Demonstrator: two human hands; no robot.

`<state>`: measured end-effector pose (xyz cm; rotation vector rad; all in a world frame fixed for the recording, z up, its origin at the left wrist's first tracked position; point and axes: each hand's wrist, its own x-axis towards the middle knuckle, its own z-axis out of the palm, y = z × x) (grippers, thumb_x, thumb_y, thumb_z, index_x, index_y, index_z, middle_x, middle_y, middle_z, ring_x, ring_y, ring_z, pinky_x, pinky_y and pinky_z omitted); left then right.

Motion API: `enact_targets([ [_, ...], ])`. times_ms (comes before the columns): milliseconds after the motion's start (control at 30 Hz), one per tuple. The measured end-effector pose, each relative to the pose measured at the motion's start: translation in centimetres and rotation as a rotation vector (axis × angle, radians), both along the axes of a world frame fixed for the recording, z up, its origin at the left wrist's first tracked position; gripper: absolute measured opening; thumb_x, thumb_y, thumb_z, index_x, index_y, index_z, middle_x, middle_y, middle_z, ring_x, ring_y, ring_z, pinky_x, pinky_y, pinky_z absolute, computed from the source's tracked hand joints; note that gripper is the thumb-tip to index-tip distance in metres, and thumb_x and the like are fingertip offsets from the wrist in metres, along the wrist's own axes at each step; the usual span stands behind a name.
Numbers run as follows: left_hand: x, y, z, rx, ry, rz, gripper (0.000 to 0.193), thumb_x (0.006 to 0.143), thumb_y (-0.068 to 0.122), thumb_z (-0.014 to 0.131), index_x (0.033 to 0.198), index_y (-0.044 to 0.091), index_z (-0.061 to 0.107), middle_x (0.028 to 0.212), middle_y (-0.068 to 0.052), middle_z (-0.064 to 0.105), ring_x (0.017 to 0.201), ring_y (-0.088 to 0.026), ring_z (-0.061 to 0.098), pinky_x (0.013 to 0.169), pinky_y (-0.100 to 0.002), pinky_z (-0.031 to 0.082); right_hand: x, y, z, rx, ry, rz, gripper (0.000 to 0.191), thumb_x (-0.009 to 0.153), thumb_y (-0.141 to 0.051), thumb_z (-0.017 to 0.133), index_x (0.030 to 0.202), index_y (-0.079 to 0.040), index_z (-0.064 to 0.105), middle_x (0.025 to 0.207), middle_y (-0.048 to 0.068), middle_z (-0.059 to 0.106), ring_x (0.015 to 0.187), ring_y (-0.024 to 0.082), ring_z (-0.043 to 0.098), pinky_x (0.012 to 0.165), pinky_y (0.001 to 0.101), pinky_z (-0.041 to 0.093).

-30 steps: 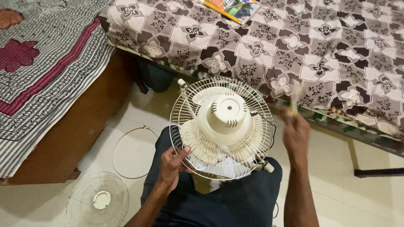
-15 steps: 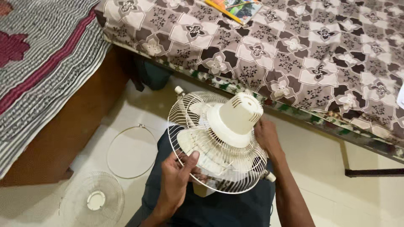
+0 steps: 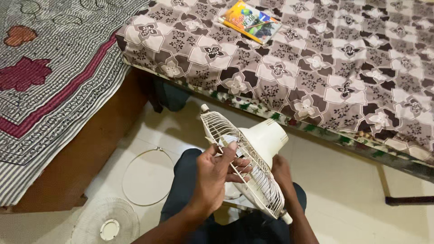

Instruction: The person sits on the floor with a table fan and services it. They remove the rear motor cover, unscrew the central fastener with a screwdriver, take off the fan blades, and brush dust from the blades and guard with a brush.

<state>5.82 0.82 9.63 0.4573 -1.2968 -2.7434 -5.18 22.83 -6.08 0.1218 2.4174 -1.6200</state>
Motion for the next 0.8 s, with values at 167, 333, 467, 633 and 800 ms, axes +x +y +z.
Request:
enact_targets([
  [167, 1.3, -5.4, -1.4, -0.370, -0.020, -0.259, 0.041, 0.103, 0.036, 0.049, 0.101, -0.002, 0.065, 0.084, -0.016, 0.076, 0.068, -0.021, 0.078, 0.055, -0.031, 0.065, 2.7, 5.4, -1.4, -0.518, 0.106, -0.205, 0.045, 0.119, -0.030, 0.051, 0.096, 0.008, 0.058, 0.073, 0.005, 0.048, 0.064, 0.014, 0.039, 0.054, 0.0309, 0.035],
  [333, -0.2, -11.5, -2.7, -0.977, 0.280, 0.034, 0.036, 0.102, 0.036, 0.061, 0.110, 0.002, 0.069, 0.105, -0.011, 0.076, 0.102, -0.025, 0.073, 0.093, -0.037, 0.058, 6.5, 6.4, -3.2, -0.393, 0.262, -0.218, 0.039, 0.115, -0.029, 0.047, 0.092, 0.000, 0.057, 0.087, 0.006, 0.063, 0.080, 0.015, 0.051, 0.077, 0.0294, 0.044],
  [467, -6.1, -13.8, -4.1, -1.259, 0.723, -0.086, 0.057, 0.104, 0.050, 0.060, 0.140, 0.006, 0.056, 0.142, -0.018, 0.061, 0.138, -0.036, 0.055, 0.117, -0.046, 0.042, 8.0, 6.8, -2.0, -0.058, 0.400, -0.313, 0.041, 0.112, -0.029, 0.038, 0.091, -0.003, 0.061, 0.102, 0.006, 0.070, 0.093, 0.018, 0.059, 0.087, 0.0302, 0.044],
  [633, -11.1, -14.7, -6.3, -1.256, 0.871, -0.271, 0.078, 0.101, 0.070, 0.044, 0.145, 0.007, 0.058, 0.141, -0.016, 0.065, 0.137, -0.035, 0.058, 0.119, -0.050, 0.038, 13.1, 5.9, -3.2, -0.551, 0.440, -0.466, 0.043, 0.114, -0.036, 0.042, 0.090, -0.001, 0.044, 0.091, 0.016, 0.057, 0.088, 0.025, 0.060, 0.087, 0.0375, 0.053],
  [800, -12.9, -13.9, -8.0, -1.270, 0.924, -0.163, 0.078, 0.099, 0.075, 0.049, 0.124, 0.004, 0.067, 0.117, -0.015, 0.071, 0.114, -0.032, 0.069, 0.098, -0.044, 0.056, 15.1, 2.1, -7.3, -0.678, 0.562, -0.704, 0.047, 0.119, -0.040, 0.043, 0.095, 0.000, 0.045, 0.093, 0.016, 0.055, 0.086, 0.021, 0.052, 0.081, 0.0340, 0.046],
])
